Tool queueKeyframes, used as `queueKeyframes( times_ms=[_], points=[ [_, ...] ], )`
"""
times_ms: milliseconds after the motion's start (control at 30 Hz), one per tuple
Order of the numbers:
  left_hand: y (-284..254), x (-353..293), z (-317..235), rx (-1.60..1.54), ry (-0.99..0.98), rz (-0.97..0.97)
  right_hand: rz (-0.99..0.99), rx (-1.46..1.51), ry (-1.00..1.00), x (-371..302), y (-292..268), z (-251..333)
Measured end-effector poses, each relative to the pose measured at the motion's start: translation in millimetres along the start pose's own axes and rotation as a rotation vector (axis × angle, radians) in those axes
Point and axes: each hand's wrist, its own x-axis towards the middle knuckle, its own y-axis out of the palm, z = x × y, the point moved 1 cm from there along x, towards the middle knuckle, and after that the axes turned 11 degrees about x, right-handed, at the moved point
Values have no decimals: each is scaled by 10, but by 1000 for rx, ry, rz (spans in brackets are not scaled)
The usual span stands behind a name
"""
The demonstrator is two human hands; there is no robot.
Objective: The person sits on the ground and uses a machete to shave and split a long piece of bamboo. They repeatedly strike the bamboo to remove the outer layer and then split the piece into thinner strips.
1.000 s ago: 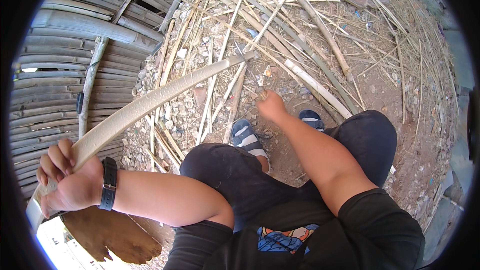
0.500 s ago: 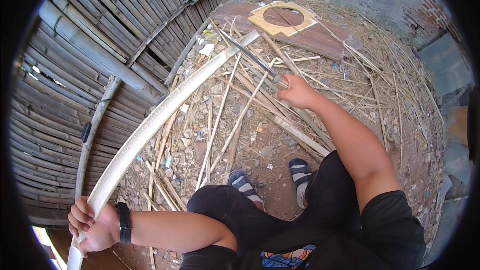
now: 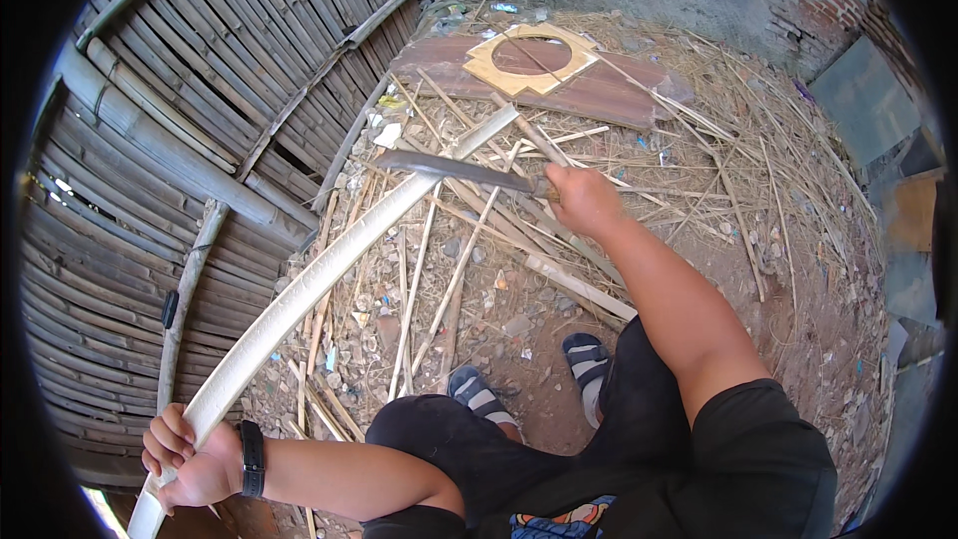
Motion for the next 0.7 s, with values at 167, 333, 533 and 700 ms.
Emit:
queueKeyframes(
  times_ms=[167, 333, 533, 700],
  points=[
    [69, -23, 115, -44, -93, 37, 60, -65, 394, -27, -30, -680],
    [57, 12, 131, -20, -63, 37, 208, 547, 637, -5, -98, -592],
    [56, -23, 121, -17, -19, 16, 111, 133, 264, -38, -174, -321],
    [125, -42, 62, 68, 1, -33, 182, 41, 52, -1, -146, -77]
  ],
)
